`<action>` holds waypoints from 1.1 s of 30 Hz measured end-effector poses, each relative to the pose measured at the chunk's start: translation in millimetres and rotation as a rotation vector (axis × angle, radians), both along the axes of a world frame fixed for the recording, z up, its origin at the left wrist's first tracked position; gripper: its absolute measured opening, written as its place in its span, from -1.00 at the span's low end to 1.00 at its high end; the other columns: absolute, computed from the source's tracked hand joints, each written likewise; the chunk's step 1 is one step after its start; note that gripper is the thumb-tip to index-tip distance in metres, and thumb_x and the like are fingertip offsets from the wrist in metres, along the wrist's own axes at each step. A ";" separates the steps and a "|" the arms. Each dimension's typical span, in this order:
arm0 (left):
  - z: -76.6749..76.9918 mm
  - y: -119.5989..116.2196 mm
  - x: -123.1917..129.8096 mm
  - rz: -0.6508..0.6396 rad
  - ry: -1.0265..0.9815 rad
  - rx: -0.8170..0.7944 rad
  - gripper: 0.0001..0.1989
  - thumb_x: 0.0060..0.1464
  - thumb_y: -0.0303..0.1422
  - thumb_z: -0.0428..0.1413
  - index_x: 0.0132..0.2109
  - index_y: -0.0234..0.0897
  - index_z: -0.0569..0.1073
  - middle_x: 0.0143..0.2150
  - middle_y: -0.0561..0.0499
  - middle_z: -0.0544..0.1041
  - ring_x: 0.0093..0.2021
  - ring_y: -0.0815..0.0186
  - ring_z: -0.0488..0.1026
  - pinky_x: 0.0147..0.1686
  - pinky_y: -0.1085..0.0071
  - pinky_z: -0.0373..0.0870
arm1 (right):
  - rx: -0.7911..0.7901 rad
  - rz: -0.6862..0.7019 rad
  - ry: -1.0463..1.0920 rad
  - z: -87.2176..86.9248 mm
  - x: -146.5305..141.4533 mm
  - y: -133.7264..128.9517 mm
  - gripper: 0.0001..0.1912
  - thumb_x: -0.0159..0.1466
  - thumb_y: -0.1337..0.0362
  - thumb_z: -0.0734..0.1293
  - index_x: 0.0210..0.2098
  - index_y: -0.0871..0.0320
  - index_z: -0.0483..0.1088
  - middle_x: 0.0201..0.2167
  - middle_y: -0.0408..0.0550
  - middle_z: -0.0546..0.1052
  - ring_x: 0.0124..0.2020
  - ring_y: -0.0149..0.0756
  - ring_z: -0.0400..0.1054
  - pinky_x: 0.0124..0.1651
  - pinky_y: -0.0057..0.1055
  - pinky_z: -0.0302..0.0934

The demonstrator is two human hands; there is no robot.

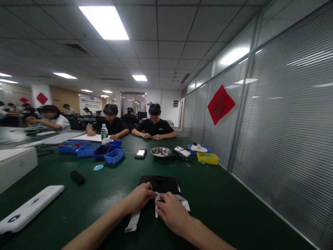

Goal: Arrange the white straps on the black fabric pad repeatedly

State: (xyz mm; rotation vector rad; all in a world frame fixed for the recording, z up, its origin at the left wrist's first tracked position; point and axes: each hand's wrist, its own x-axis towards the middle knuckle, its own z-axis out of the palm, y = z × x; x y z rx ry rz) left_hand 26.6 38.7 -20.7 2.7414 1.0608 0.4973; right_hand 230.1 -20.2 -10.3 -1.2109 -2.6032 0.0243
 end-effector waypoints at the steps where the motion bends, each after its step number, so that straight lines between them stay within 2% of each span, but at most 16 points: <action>1: 1.5 -1.3 0.7 -0.002 -0.001 0.000 -0.65 0.23 -0.36 -0.12 0.06 0.02 0.42 -0.12 0.01 0.35 -0.15 0.32 0.31 -0.11 0.41 0.25 | -0.003 0.003 0.005 -0.8 0.6 -0.9 -0.65 0.35 0.17 0.09 0.00 0.11 0.38 0.03 0.04 0.38 0.00 -0.12 0.21 0.04 -0.17 0.14; 6: 7.6 -7.1 3.2 0.009 0.010 -0.010 -0.66 0.26 -0.24 -0.15 0.01 -0.05 0.46 -0.13 0.00 0.35 -0.15 0.32 0.30 -0.13 0.42 0.25 | -0.011 0.006 0.015 -3.8 2.4 -4.6 -0.64 0.33 0.18 0.13 0.04 0.11 0.35 0.07 0.06 0.36 0.05 -0.07 0.20 0.09 -0.13 0.12; 15: 7.8 -10.2 4.3 0.028 0.014 -0.004 -0.65 0.25 -0.19 -0.15 0.06 -0.01 0.42 -0.12 0.00 0.32 -0.13 0.29 0.28 -0.12 0.38 0.24 | -0.032 0.003 0.014 -5.4 3.5 -5.8 -0.64 0.33 0.18 0.15 0.07 0.10 0.34 0.11 0.04 0.35 0.12 -0.06 0.16 0.16 -0.13 0.06; 22: 6.1 -10.6 6.6 0.025 0.023 0.015 -0.68 0.24 -0.25 -0.13 0.02 -0.05 0.43 -0.13 0.00 0.32 -0.14 0.29 0.27 -0.11 0.36 0.24 | -0.037 -0.031 0.017 8.7 -1.2 -0.3 -0.67 0.35 0.19 0.09 -0.10 0.09 0.43 -0.08 -0.01 0.45 -0.06 -0.16 0.27 0.00 -0.22 0.15; 26: 6.4 -11.2 7.8 0.024 0.026 0.023 -0.70 0.24 -0.31 -0.15 -0.06 -0.13 0.46 -0.14 -0.01 0.33 -0.15 0.29 0.28 -0.11 0.38 0.25 | -0.029 -0.072 0.008 9.6 -5.0 3.8 -0.70 0.32 0.16 0.14 -0.09 0.09 0.42 -0.09 0.00 0.42 -0.07 -0.15 0.24 -0.05 -0.22 0.15; 33: 6.8 -11.4 7.5 0.032 0.028 0.016 -0.69 0.24 -0.31 -0.15 0.00 -0.10 0.43 -0.12 -0.01 0.33 -0.13 0.29 0.28 -0.08 0.38 0.25 | -0.066 -0.039 0.029 9.5 1.0 1.2 -0.66 0.34 0.14 0.10 -0.05 0.04 0.42 -0.08 -0.03 0.43 -0.08 -0.17 0.24 -0.05 -0.22 0.13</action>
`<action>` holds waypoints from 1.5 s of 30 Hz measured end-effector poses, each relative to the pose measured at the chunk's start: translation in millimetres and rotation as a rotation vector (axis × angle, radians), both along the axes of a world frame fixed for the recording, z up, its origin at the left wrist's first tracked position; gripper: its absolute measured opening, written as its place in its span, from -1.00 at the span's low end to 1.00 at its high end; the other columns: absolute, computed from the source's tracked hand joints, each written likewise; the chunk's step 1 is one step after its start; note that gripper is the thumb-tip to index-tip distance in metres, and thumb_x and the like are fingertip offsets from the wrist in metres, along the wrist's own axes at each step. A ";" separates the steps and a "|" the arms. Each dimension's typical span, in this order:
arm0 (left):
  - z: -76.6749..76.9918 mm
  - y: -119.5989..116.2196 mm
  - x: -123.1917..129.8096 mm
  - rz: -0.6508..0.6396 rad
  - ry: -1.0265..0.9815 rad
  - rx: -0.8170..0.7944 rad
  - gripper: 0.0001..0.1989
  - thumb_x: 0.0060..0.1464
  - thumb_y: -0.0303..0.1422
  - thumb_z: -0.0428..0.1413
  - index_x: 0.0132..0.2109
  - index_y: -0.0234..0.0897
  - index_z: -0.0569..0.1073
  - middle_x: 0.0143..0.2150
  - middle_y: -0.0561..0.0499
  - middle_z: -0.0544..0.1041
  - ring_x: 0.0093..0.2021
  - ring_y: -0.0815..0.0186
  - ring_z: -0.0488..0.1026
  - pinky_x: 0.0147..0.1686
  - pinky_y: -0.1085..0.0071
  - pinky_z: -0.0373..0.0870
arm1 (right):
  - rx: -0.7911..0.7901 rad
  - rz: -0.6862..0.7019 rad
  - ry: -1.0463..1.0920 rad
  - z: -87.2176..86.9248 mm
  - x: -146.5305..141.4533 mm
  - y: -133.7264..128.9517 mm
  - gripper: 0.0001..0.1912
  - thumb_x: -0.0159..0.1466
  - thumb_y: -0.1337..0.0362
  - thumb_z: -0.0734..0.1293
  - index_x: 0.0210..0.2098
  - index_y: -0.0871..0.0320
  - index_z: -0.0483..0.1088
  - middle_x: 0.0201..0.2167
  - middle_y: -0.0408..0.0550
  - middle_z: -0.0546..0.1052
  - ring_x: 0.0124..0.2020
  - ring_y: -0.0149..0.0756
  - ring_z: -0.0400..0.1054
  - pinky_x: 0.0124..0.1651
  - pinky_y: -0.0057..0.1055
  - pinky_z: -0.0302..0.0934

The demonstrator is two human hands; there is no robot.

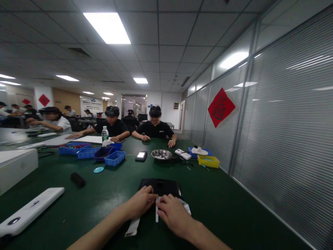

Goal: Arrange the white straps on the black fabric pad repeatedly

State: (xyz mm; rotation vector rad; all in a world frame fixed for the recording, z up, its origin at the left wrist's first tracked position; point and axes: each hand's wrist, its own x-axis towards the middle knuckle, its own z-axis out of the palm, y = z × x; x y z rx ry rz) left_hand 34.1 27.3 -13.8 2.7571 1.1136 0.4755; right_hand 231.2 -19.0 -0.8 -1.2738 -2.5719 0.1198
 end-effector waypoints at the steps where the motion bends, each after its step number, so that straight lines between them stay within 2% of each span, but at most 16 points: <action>1: 0.1 0.2 -0.3 0.000 0.002 -0.001 -0.69 0.24 -0.30 -0.15 0.00 -0.09 0.43 -0.12 -0.01 0.33 -0.13 0.29 0.27 -0.08 0.37 0.25 | -0.022 -0.005 0.020 1.5 2.0 1.0 -0.64 0.35 0.13 0.08 -0.08 0.04 0.44 -0.09 -0.04 0.43 -0.09 -0.19 0.24 -0.05 -0.25 0.13; 7: 1.8 2.4 -2.5 0.012 -0.007 -0.048 -0.66 0.25 -0.26 -0.16 0.01 -0.10 0.44 -0.11 -0.01 0.33 -0.14 0.29 0.28 -0.10 0.38 0.25 | -0.153 -0.112 0.110 14.6 17.3 5.5 -0.52 0.36 0.09 0.03 -0.22 0.16 0.52 -0.15 0.01 0.45 -0.15 -0.25 0.30 -0.11 -0.36 0.16; 15: 13.1 -0.6 -11.2 0.032 -0.033 -0.122 -0.66 0.24 -0.24 -0.15 -0.06 -0.11 0.50 -0.12 0.00 0.36 -0.16 0.31 0.33 -0.18 0.42 0.28 | -0.203 -0.199 0.147 19.3 37.0 4.7 -0.58 0.34 0.09 0.10 -0.26 0.12 0.53 -0.18 -0.03 0.45 -0.18 -0.25 0.33 -0.16 -0.34 0.20; 19: 16.5 0.7 -19.6 0.038 -0.056 -0.159 -0.70 0.21 -0.27 -0.09 -0.12 -0.14 0.53 -0.10 0.01 0.40 -0.17 0.35 0.38 -0.17 0.44 0.29 | -0.207 -0.179 0.158 15.1 46.1 7.3 -0.60 0.33 0.09 0.11 -0.27 0.12 0.52 -0.17 -0.05 0.44 -0.19 -0.28 0.34 -0.18 -0.38 0.20; 22: 16.3 2.8 -22.9 0.031 -0.064 -0.173 -0.73 0.17 -0.33 -0.05 -0.14 -0.14 0.55 -0.09 0.02 0.42 -0.15 0.35 0.39 -0.14 0.45 0.29 | -0.152 -0.144 0.120 13.3 47.7 7.4 -0.58 0.34 0.11 0.10 -0.34 0.15 0.53 -0.20 -0.03 0.45 -0.21 -0.28 0.33 -0.17 -0.37 0.18; 28: 14.8 4.6 -21.9 0.054 -0.073 -0.173 -0.74 0.15 -0.34 -0.03 -0.15 -0.13 0.55 -0.10 0.03 0.43 -0.16 0.35 0.40 -0.15 0.45 0.30 | -0.114 -0.146 0.110 13.5 33.7 4.5 -0.63 0.33 0.13 0.13 -0.27 0.14 0.51 -0.19 -0.02 0.44 -0.17 -0.25 0.30 -0.13 -0.34 0.17; 33: 14.9 5.9 -19.0 0.058 -0.058 -0.154 -0.74 0.14 -0.36 -0.03 -0.17 -0.15 0.56 -0.13 0.02 0.46 -0.18 0.36 0.40 -0.13 0.46 0.29 | -0.046 0.001 0.088 7.0 6.2 8.6 -0.63 0.34 0.10 0.12 -0.18 0.13 0.48 -0.12 -0.02 0.43 -0.09 -0.22 0.26 -0.05 -0.32 0.16; 36: 15.8 5.4 -17.9 0.074 -0.056 -0.161 -0.74 0.13 -0.38 -0.03 -0.19 -0.16 0.56 -0.12 0.02 0.45 -0.17 0.36 0.41 -0.12 0.47 0.29 | -0.034 0.019 0.066 3.3 -5.5 9.7 -0.60 0.34 0.09 0.10 -0.15 0.16 0.47 -0.09 0.03 0.43 -0.06 -0.19 0.25 -0.01 -0.29 0.15; 45: 14.0 6.0 -18.0 0.081 -0.071 -0.151 -0.73 0.14 -0.36 -0.04 -0.19 -0.16 0.56 -0.12 0.02 0.45 -0.16 0.36 0.40 -0.12 0.48 0.29 | -0.041 0.041 0.064 2.7 -6.1 -7.5 -0.68 0.31 0.14 0.17 -0.15 0.17 0.46 -0.07 0.01 0.45 -0.04 -0.18 0.27 -0.01 -0.32 0.15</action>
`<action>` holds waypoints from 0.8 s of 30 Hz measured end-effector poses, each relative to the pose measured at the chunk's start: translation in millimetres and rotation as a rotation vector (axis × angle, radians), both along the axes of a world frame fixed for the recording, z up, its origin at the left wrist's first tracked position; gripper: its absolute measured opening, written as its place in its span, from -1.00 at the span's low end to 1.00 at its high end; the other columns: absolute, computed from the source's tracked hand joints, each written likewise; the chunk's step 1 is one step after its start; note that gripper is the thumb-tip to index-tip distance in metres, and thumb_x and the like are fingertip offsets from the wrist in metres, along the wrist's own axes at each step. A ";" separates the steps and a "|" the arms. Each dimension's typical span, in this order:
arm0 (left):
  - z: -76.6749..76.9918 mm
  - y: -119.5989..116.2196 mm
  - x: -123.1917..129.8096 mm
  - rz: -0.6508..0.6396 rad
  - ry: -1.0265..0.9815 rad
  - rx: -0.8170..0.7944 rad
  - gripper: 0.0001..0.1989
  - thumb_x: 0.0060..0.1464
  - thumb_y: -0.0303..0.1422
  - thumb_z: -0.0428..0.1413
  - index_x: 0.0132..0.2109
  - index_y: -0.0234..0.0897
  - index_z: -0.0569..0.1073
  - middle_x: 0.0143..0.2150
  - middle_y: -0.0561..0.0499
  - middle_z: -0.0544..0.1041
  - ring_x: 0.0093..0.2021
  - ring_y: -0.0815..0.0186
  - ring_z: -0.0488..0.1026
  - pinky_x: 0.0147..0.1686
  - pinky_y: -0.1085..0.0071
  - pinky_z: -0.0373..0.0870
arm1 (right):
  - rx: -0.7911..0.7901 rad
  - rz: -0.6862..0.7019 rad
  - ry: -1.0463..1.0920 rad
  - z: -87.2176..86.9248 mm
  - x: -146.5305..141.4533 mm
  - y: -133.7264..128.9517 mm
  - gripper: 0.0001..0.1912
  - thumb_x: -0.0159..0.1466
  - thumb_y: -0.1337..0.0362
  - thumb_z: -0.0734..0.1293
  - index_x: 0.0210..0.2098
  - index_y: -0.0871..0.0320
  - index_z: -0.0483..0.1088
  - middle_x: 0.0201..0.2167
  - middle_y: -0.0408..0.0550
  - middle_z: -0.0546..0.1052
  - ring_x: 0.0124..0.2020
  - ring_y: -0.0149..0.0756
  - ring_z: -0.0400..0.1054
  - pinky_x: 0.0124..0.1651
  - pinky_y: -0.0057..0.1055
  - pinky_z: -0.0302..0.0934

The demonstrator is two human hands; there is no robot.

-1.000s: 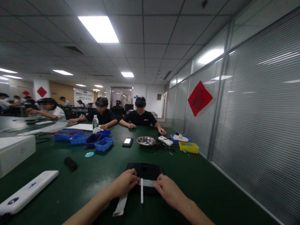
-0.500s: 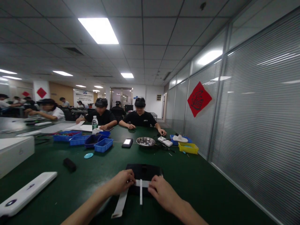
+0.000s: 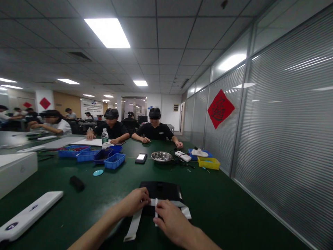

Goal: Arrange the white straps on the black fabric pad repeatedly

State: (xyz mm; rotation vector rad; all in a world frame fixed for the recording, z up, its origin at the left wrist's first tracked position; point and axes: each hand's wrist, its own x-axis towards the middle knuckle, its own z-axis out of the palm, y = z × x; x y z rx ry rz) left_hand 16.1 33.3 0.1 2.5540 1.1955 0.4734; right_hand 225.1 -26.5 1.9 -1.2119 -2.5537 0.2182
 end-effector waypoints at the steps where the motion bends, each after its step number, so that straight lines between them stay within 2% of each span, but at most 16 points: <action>1: -0.4 0.2 0.0 0.003 -0.002 0.000 -0.73 0.14 -0.36 -0.04 -0.19 -0.16 0.57 -0.12 0.02 0.46 -0.17 0.36 0.40 -0.12 0.48 0.29 | -0.003 0.006 -0.004 0.6 -0.1 -2.6 -0.69 0.31 0.14 0.18 -0.16 0.17 0.46 -0.07 0.01 0.45 -0.04 -0.18 0.27 0.00 -0.33 0.15; 6: -3.2 1.8 -0.5 -0.020 -0.009 0.010 -0.73 0.14 -0.37 -0.04 -0.20 -0.16 0.57 -0.13 0.02 0.46 -0.17 0.37 0.41 -0.13 0.49 0.29 | 0.011 0.023 -0.039 -3.6 1.3 -11.2 -0.69 0.29 0.16 0.22 -0.10 0.17 0.45 -0.04 0.03 0.46 -0.02 -0.13 0.28 0.01 -0.30 0.14; 9: -5.5 3.3 -1.0 -0.019 -0.006 0.010 -0.73 0.14 -0.37 -0.04 -0.19 -0.16 0.56 -0.12 0.02 0.46 -0.17 0.37 0.41 -0.12 0.49 0.29 | 0.028 0.046 -0.049 -7.2 3.0 -13.4 -0.69 0.30 0.13 0.20 -0.16 0.15 0.47 -0.02 0.02 0.45 0.01 -0.11 0.26 0.03 -0.26 0.11; 13: -6.3 4.9 -3.0 -0.017 -0.017 0.005 -0.74 0.14 -0.33 -0.02 -0.16 -0.14 0.56 -0.11 0.02 0.46 -0.16 0.35 0.41 -0.10 0.47 0.29 | 0.005 0.062 0.025 -0.5 7.0 -13.2 -0.71 0.32 0.16 0.17 -0.13 0.11 0.45 -0.07 -0.04 0.47 -0.04 -0.21 0.30 0.03 -0.33 0.11; 15: -5.3 5.4 -5.2 -0.029 -0.035 -0.013 -0.75 0.13 -0.34 -0.01 -0.18 -0.15 0.57 -0.11 0.03 0.47 -0.16 0.35 0.41 -0.09 0.46 0.29 | 0.007 -0.006 0.089 5.9 12.6 -9.3 -0.69 0.34 0.17 0.12 -0.20 0.12 0.46 -0.14 -0.05 0.48 -0.10 -0.27 0.32 -0.03 -0.38 0.13; 17: -3.6 5.4 -7.8 -0.038 -0.061 -0.054 -0.77 0.12 -0.35 0.00 -0.21 -0.17 0.57 -0.11 0.03 0.47 -0.15 0.36 0.41 -0.09 0.47 0.29 | 0.020 -0.136 0.131 10.3 22.0 -1.7 -0.65 0.35 0.18 0.08 -0.29 0.14 0.46 -0.20 -0.04 0.46 -0.15 -0.29 0.32 -0.09 -0.39 0.15; 20: -0.7 5.1 -11.1 -0.020 -0.096 -0.112 -0.78 0.10 -0.38 0.01 -0.24 -0.20 0.56 -0.09 0.04 0.45 -0.15 0.37 0.41 -0.11 0.47 0.31 | -0.050 -0.302 0.113 9.8 40.0 13.0 -0.67 0.33 0.18 0.11 -0.31 0.16 0.46 -0.24 -0.02 0.46 -0.20 -0.27 0.33 -0.15 -0.36 0.18; 24: 0.4 6.4 -12.8 0.006 -0.102 -0.119 -0.80 0.03 -0.44 0.03 -0.27 -0.22 0.55 -0.15 0.04 0.45 -0.20 0.37 0.40 -0.15 0.47 0.31 | -0.186 -0.357 0.100 6.3 57.2 23.4 -0.73 0.28 0.20 0.18 -0.28 0.17 0.48 -0.22 0.00 0.47 -0.20 -0.25 0.36 -0.16 -0.34 0.21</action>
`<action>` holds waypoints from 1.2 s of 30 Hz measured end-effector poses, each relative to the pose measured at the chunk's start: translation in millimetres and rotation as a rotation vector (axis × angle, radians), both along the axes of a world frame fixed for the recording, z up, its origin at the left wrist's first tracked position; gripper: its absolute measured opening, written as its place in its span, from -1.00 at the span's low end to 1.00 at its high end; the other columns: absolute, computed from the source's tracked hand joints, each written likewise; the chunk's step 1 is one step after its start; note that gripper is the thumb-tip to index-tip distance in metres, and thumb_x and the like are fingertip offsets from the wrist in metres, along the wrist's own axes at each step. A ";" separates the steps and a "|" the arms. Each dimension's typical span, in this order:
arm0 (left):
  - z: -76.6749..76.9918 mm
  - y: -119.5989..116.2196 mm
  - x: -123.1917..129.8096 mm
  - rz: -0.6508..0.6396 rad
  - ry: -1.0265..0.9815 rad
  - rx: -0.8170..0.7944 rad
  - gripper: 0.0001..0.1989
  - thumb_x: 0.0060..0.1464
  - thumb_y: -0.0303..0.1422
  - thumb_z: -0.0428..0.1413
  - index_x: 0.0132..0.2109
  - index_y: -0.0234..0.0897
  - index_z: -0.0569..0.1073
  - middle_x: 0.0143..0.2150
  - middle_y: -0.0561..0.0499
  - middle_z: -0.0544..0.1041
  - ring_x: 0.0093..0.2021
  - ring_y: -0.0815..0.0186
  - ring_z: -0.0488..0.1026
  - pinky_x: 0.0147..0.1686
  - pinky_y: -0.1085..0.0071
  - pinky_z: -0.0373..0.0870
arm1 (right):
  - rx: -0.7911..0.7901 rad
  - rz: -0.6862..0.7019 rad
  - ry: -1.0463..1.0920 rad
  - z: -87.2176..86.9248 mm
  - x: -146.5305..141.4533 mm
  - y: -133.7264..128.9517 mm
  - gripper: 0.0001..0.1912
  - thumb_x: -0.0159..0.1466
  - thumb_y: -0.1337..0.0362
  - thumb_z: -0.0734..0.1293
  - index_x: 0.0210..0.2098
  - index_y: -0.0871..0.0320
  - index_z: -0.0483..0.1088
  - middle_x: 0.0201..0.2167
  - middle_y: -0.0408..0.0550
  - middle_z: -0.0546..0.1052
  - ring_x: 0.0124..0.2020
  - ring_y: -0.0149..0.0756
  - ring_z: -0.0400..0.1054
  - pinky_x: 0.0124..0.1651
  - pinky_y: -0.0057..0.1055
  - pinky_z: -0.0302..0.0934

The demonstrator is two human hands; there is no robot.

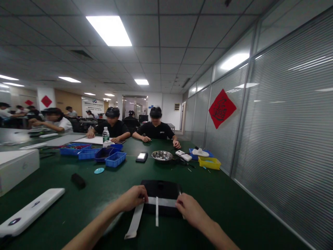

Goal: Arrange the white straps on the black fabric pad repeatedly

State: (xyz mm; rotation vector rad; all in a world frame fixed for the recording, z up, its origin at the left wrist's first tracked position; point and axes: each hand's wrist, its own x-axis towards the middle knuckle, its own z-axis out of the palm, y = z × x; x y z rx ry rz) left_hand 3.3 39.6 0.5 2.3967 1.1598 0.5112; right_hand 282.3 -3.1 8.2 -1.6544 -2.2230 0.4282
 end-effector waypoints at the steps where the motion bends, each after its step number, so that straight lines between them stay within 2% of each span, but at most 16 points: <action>1: -0.3 0.6 -0.2 0.000 0.009 0.001 -0.80 0.01 -0.45 0.04 -0.27 -0.23 0.55 -0.16 0.04 0.45 -0.21 0.37 0.39 -0.17 0.46 0.31 | -0.018 -0.003 0.018 0.2 2.0 0.2 -0.73 0.28 0.20 0.18 -0.27 0.16 0.48 -0.20 0.00 0.47 -0.19 -0.25 0.36 -0.16 -0.34 0.22; 7: -1.8 2.9 -3.9 0.029 0.037 -0.027 -0.81 -0.05 -0.46 0.04 -0.28 -0.24 0.52 -0.18 0.05 0.45 -0.26 0.36 0.39 -0.25 0.47 0.31 | -0.100 -0.011 0.104 2.1 6.6 0.2 -0.73 0.26 0.19 0.19 -0.23 0.16 0.48 -0.15 0.00 0.47 -0.22 -0.28 0.39 -0.23 -0.39 0.25; 12: -2.3 7.2 -13.0 0.057 0.052 -0.077 -0.81 -0.04 -0.36 0.08 -0.25 -0.24 0.53 -0.20 0.06 0.49 -0.25 0.34 0.41 -0.28 0.49 0.29 | -0.034 0.030 0.085 -2.4 11.2 11.3 -0.73 0.24 0.19 0.19 -0.32 0.15 0.50 -0.24 -0.04 0.52 -0.24 -0.30 0.40 -0.25 -0.45 0.20; 15: -4.5 18.3 -26.8 0.098 0.060 -0.069 -0.76 0.02 -0.23 0.06 -0.26 -0.26 0.53 -0.29 0.06 0.53 -0.31 0.34 0.42 -0.36 0.50 0.27 | 0.065 0.004 0.071 0.0 11.0 19.1 -0.75 0.22 0.24 0.20 -0.32 0.15 0.50 -0.30 -0.05 0.53 -0.28 -0.31 0.39 -0.27 -0.46 0.17; 18: -9.1 36.2 -53.5 0.272 0.110 0.029 -0.68 0.12 -0.20 -0.05 -0.32 -0.30 0.51 -0.39 0.01 0.53 -0.39 0.33 0.42 -0.42 0.48 0.23 | 0.149 0.014 0.037 5.3 5.9 28.3 -0.78 0.19 0.30 0.21 -0.30 0.16 0.49 -0.29 -0.04 0.52 -0.27 -0.31 0.38 -0.26 -0.46 0.17; 21: -15.4 52.9 -88.4 0.561 0.281 0.174 -0.74 0.12 -0.29 -0.04 -0.35 -0.29 0.49 -0.33 -0.06 0.54 -0.31 0.27 0.45 -0.35 0.45 0.24 | 0.155 0.098 -0.014 8.1 -4.7 41.9 -0.77 0.16 0.32 0.24 -0.24 0.15 0.48 -0.24 -0.03 0.51 -0.23 -0.30 0.38 -0.21 -0.46 0.19; 24: -21.2 61.5 -115.8 0.674 0.336 0.201 -0.77 0.12 -0.34 -0.05 -0.31 -0.31 0.47 -0.26 -0.13 0.54 -0.26 0.21 0.47 -0.31 0.41 0.27 | 0.158 0.194 -0.061 7.5 -19.4 58.5 -0.69 0.16 0.32 0.26 -0.11 0.13 0.45 -0.13 -0.03 0.48 -0.12 -0.27 0.36 -0.09 -0.42 0.19; 28: -28.0 64.3 -126.3 0.682 0.340 0.220 -0.79 0.10 -0.39 -0.05 -0.23 -0.33 0.46 -0.19 -0.16 0.51 -0.20 0.21 0.46 -0.23 0.40 0.30 | 0.177 0.241 -0.097 7.3 -38.4 76.7 -0.64 0.15 0.34 0.27 -0.04 0.15 0.43 -0.07 0.00 0.45 -0.04 -0.23 0.32 0.02 -0.39 0.15; 36: -44.7 75.5 -125.2 0.674 0.339 0.232 -0.77 0.05 -0.34 0.04 -0.15 -0.29 0.46 -0.12 -0.15 0.45 -0.11 0.17 0.43 -0.09 0.35 0.31 | 0.171 0.225 -0.149 5.7 -46.9 94.7 -0.69 0.15 0.32 0.29 -0.10 0.17 0.44 -0.12 0.01 0.49 -0.09 -0.21 0.35 -0.05 -0.38 0.18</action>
